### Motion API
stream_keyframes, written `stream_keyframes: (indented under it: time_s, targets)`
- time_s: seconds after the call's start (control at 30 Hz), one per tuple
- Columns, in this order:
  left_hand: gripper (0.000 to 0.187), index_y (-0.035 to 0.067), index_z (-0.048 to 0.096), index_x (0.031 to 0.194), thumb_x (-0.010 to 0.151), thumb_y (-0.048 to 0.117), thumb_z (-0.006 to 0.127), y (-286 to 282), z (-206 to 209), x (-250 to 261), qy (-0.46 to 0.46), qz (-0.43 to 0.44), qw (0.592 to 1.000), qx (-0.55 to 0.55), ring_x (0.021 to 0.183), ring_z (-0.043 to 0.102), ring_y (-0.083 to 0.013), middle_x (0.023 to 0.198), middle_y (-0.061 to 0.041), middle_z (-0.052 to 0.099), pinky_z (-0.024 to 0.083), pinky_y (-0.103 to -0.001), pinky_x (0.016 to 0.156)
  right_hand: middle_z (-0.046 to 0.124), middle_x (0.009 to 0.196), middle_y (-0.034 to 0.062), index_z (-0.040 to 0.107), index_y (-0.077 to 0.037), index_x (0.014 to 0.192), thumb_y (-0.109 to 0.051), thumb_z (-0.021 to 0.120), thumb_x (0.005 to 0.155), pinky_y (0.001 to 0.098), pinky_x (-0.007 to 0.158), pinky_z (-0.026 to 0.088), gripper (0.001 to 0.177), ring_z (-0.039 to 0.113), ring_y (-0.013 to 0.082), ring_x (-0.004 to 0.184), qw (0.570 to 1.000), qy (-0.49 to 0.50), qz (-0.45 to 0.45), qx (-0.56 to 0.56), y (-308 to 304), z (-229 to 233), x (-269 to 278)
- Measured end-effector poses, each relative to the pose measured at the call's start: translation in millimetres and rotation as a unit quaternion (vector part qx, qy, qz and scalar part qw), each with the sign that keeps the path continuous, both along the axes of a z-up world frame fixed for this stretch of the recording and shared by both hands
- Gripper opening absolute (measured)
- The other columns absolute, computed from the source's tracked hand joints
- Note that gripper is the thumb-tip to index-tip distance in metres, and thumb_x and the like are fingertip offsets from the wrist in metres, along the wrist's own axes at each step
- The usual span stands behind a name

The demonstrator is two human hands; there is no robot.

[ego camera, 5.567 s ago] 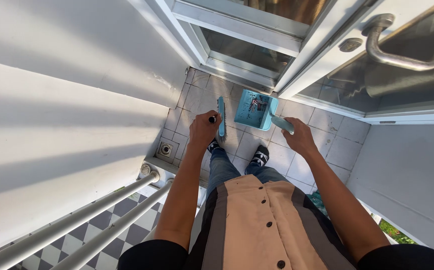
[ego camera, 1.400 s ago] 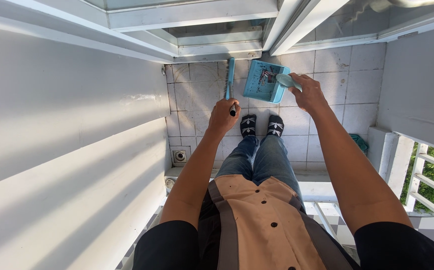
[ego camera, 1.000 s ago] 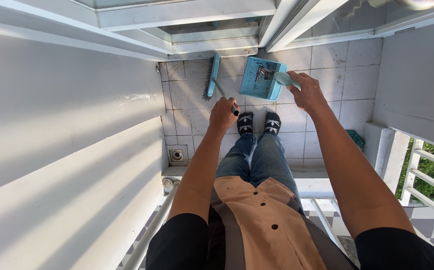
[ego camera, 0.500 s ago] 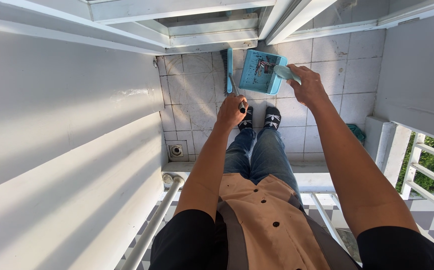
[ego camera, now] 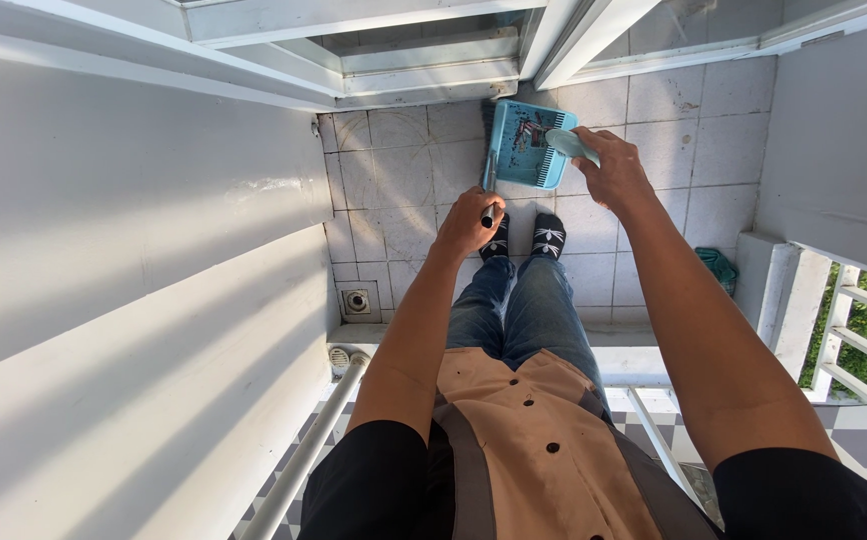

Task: Sweeping the balcony floor and assembling a dustpan.

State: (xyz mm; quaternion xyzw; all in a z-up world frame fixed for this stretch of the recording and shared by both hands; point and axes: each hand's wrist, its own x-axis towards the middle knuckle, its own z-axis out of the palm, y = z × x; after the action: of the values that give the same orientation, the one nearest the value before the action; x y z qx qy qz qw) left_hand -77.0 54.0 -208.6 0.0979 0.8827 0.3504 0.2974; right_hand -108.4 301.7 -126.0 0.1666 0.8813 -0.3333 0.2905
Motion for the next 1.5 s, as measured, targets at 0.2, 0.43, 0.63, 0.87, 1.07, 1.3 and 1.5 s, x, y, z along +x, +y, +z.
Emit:
stream_keyframes:
  time_s: [0.2,0.43,0.63,0.87,1.07,1.3,1.5]
  targets:
    - [0.013,0.007,0.076,0.1,0.093,0.015,0.068,1.1,31.9,6.7,-0.006,0.047,0.998,0.035,0.07,0.07,-0.0215,0.085,-0.014,0.067,0.059,-0.039,0.064,0.065,0.13,0.0082,0.061,-0.023,0.139,-0.018,0.066,0.096,0.0451,0.099,0.055,0.044,0.066,0.0303,0.115,1.0,0.009,0.004,0.0,2.7,2.7,10.8]
    - [0.016,0.007,0.077,0.102,0.098,0.014,0.064,0.1,74.5,28.3,0.042,0.027,0.999,0.021,0.066,0.066,-0.0248,0.078,-0.015,0.067,0.057,-0.04,0.064,0.068,0.123,0.0165,0.064,-0.013,0.137,-0.014,0.071,0.095,0.0473,0.098,0.054,0.042,0.068,0.035,0.11,0.994,0.102,-0.022,-0.025,31.8,0.9,72.2]
    - [0.015,0.007,0.076,0.102,0.094,0.015,0.067,20.4,113.9,37.9,0.043,-0.006,0.998,0.042,0.066,0.068,-0.0279,0.081,-0.016,0.066,0.056,-0.041,0.064,0.07,0.12,0.0198,0.066,-0.008,0.132,-0.011,0.073,0.089,0.0455,0.094,0.055,0.043,0.069,0.0348,0.11,0.977,0.165,-0.109,-0.075,56.7,12.9,129.4]
    - [0.014,0.005,0.076,0.099,0.091,0.013,0.068,47.8,131.5,39.1,0.059,-0.039,0.994,0.089,0.068,0.068,-0.0295,0.08,-0.017,0.067,0.054,-0.042,0.063,0.07,0.124,0.0184,0.066,-0.007,0.131,-0.019,0.076,0.087,0.0448,0.098,0.053,0.047,0.068,0.0339,0.113,0.959,0.163,-0.23,-0.042,80.7,25.9,182.7]
    - [0.016,0.003,0.076,0.101,0.091,0.011,0.066,70.1,138.0,42.1,0.064,-0.055,0.988,0.126,0.065,0.068,-0.0295,0.077,-0.019,0.068,0.053,-0.041,0.061,0.071,0.122,0.0168,0.067,-0.009,0.131,-0.019,0.076,0.086,0.0448,0.1,0.052,0.047,0.069,0.033,0.112,0.946,0.14,-0.291,-0.019,95.3,47.8,215.6]
    - [0.018,0.001,0.077,0.102,0.091,0.01,0.067,88.1,142.8,47.8,0.056,0.003,0.99,0.127,0.066,0.07,-0.0274,0.08,-0.021,0.071,0.053,-0.039,0.062,0.074,0.116,0.0153,0.068,-0.01,0.131,-0.026,0.073,0.091,0.0444,0.095,0.055,0.042,0.072,0.0294,0.106,0.942,0.092,-0.323,-0.016,115.8,55.9,223.6]
    - [0.016,-0.001,0.075,0.098,0.093,0.011,0.066,100.4,132.2,55.2,0.078,0.053,0.983,0.156,0.066,0.07,-0.0255,0.081,-0.02,0.074,0.053,-0.038,0.065,0.074,0.116,0.0185,0.069,-0.008,0.13,-0.027,0.074,0.091,0.0448,0.093,0.054,0.044,0.071,0.0343,0.105,0.953,0.167,-0.253,0.025,152.0,35.8,225.7]
